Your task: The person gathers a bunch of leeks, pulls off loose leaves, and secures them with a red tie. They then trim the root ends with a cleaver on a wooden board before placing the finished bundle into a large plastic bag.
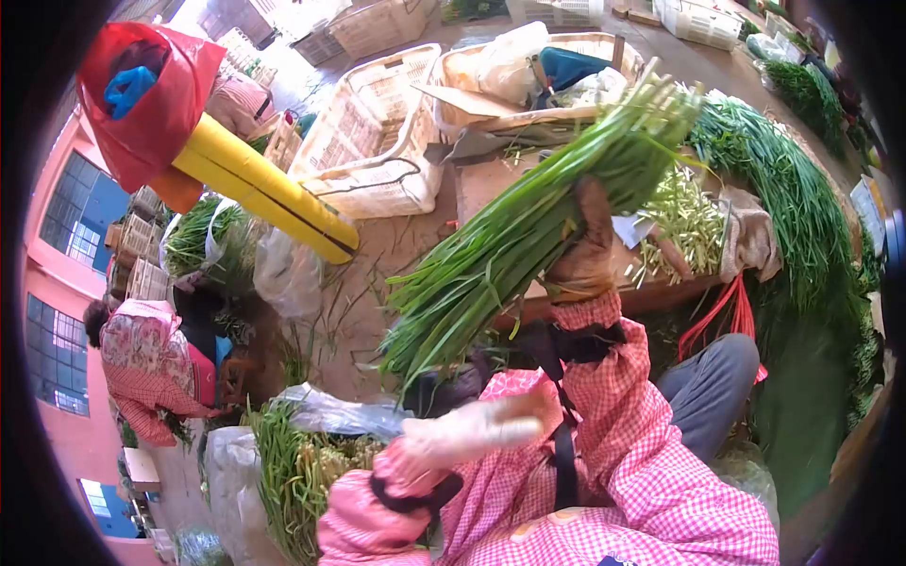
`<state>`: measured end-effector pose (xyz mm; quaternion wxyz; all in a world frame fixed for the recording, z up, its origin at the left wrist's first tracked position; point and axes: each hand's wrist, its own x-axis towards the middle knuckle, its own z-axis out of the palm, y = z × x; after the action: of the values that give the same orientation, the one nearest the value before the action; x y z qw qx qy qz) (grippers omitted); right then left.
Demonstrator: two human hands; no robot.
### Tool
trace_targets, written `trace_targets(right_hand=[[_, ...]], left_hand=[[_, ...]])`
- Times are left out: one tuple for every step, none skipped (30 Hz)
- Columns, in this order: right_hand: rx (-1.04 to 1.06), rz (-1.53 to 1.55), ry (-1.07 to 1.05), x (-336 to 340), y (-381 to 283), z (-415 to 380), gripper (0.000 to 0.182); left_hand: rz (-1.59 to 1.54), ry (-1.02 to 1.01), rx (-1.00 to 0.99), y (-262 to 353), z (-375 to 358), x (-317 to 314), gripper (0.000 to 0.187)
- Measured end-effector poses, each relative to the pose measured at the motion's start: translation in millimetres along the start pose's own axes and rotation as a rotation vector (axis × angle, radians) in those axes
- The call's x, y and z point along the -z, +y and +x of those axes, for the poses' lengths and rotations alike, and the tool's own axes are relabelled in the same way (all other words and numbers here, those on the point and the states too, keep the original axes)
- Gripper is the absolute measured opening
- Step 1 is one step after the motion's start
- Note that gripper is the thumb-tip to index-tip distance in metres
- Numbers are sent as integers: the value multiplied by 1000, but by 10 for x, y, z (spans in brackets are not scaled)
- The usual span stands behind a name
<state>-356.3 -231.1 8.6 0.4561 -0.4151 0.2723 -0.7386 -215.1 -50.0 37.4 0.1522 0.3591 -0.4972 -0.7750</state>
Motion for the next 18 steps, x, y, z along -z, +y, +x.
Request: trace_targets(right_hand=[[74, -49, 10, 70, -16, 19, 40], [148, -99, 24, 140, -31, 40, 41], [50, 122, 29, 192, -109, 22, 44], [-52, 342, 29, 239, -195, -14, 48], [-163, 560, 21, 282, -261, -57, 52], [-337, 1091, -146, 331, -298, -87, 58], [-244, 1089, -329, 384, -299, -109, 65], [-223, 935, -258, 459, -327, -181, 67], [-199, 782, -188, 534, -372, -251, 68], [-247, 714, -183, 604, -441, -280, 70], [-294, 645, -171, 657, -488, -302, 72], [-232, 620, -227, 748, -411, -302, 73], [-169, 597, -280, 838, -334, -302, 74], [-218, 600, -265, 984, -196, -327, 71], [-264, 604, -249, 1082, -108, -342, 69], [-300, 490, -268, 1211, 74, -381, 65], [-334, 375, -293, 1342, 257, -418, 62], [-367, 263, -322, 1464, 433, -447, 59]], left_hand=[[21, 165, -159, -300, 249, 98, 64], [-517, 411, -112, -161, 482, 39, 74], [-666, 219, -487, -129, 576, 126, 86], [-820, 254, -586, -77, 718, 130, 90], [-980, 296, -689, 107, 863, 90, 94], [-1062, 272, -761, 87, 990, 169, 91], [-1142, 246, -833, 5, 1128, 293, 89], [-1219, 217, -905, -41, 1235, 386, 87], [-1207, 362, -869, -32, 1292, 435, 86], [-1192, 504, -828, -20, 1338, 488, 84], [-1172, 646, -776, -24, 1377, 539, 82], [-1273, 628, -820, -24, 1443, 614, 70], [-1259, 601, -844, -11, 1484, 668, 65], [-1245, 575, -869, 28, 1511, 716, 60], [-1229, 545, -892, 53, 1527, 760, 54], [-1252, 545, -924, 60, 1517, 805, 48], [-1140, 569, -917, 60, 1462, 865, 39], [-1004, 667, -957, 113, 1396, 931, 37]])
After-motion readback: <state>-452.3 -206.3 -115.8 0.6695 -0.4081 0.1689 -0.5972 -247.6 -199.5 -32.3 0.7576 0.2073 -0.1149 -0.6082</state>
